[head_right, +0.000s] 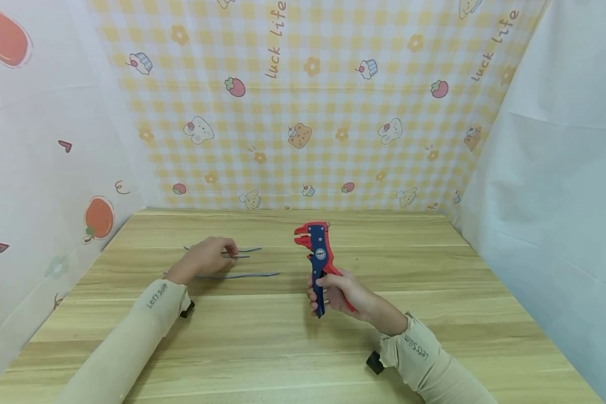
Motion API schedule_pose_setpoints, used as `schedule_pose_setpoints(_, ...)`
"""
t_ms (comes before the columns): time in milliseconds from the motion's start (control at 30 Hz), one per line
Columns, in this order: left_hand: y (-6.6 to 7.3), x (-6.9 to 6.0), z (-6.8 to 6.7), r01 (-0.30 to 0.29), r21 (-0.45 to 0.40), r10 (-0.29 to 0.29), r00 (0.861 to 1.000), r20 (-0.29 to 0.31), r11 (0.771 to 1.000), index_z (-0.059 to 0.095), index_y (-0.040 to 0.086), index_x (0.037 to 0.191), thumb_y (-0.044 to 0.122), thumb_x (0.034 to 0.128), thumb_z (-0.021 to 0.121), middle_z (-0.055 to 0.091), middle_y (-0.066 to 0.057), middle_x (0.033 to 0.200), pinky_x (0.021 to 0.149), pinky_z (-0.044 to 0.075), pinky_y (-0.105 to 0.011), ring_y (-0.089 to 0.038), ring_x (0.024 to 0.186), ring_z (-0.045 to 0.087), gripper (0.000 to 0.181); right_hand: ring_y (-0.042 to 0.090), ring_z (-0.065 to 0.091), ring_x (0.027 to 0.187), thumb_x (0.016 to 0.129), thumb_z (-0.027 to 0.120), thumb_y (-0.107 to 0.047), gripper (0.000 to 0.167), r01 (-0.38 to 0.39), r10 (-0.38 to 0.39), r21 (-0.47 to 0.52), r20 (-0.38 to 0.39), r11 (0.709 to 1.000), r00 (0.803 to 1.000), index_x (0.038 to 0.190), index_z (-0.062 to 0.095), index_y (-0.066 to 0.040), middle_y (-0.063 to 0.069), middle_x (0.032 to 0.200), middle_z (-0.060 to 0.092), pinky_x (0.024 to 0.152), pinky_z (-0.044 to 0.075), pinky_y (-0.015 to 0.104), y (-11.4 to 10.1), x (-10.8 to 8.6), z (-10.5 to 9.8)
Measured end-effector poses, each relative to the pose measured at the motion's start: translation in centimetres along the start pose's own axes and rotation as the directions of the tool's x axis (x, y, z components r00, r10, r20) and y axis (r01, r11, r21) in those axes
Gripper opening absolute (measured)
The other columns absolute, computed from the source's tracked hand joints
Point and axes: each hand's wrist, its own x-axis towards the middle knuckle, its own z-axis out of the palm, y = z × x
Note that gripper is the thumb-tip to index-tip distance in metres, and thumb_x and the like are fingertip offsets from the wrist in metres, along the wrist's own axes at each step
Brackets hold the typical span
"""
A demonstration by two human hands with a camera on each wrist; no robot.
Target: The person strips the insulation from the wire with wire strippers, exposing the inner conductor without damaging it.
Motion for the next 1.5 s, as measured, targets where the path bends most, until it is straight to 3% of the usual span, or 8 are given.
schedule_pose_setpoints(633,-1.0,0.9,-0.3,0.031,0.015,-0.031,0.999,0.023,0.999,0.070,0.016,0.101,0.019,0.0909,0.070,0.069,-0.004,0.112,0.089,0.048,-0.057,-0.028,0.105,0.063,0.011,0.019,0.062,0.083,0.099,0.034,-0.007,0.020,-0.018,0.018,0.000,-0.006,1.000,1.000,0.115,0.045,-0.003,0.006,0.093,0.061,0.086,0.054,0.040,0.1,0.0,0.2)
schedule_pose_setpoints(900,-1.1,1.0,-0.3,0.042,0.018,-0.043,0.998,0.041,0.999,0.070,0.016,0.094,0.016,0.0916,0.067,0.070,-0.003,0.105,0.089,0.047,-0.057,-0.027,0.101,0.063,0.004,0.018,0.062,0.085,0.099,0.035,-0.008,0.021,-0.014,0.014,0.003,0.022,1.000,1.000,0.116,0.048,-0.005,0.005,0.095,0.061,0.087,0.054,0.040,0.1,0.0,0.1)
schedule_pose_setpoints(1233,-1.2,1.1,-0.3,0.016,0.033,-0.018,0.997,0.071,0.999,0.069,0.015,0.091,0.016,0.0927,0.065,0.068,-0.002,0.098,0.085,0.048,-0.052,-0.024,0.094,0.062,0.004,0.018,0.062,0.087,0.100,0.034,-0.008,0.021,-0.020,0.020,-0.001,0.025,1.000,0.999,0.116,0.048,-0.005,0.005,0.096,0.061,0.089,0.053,0.040,0.1,0.0,-0.1)
schedule_pose_setpoints(1500,-1.1,1.2,0.0,-0.023,0.025,0.021,0.998,0.058,0.999,0.071,0.016,0.098,0.018,0.0955,0.064,0.071,-0.005,0.108,0.092,0.047,-0.053,-0.029,0.104,0.064,0.008,0.018,0.062,0.087,0.100,0.034,-0.009,0.021,-0.025,0.025,0.000,0.031,1.000,0.999,0.117,0.046,-0.004,0.005,0.096,0.061,0.088,0.053,0.039,0.0,-0.1,-0.1)
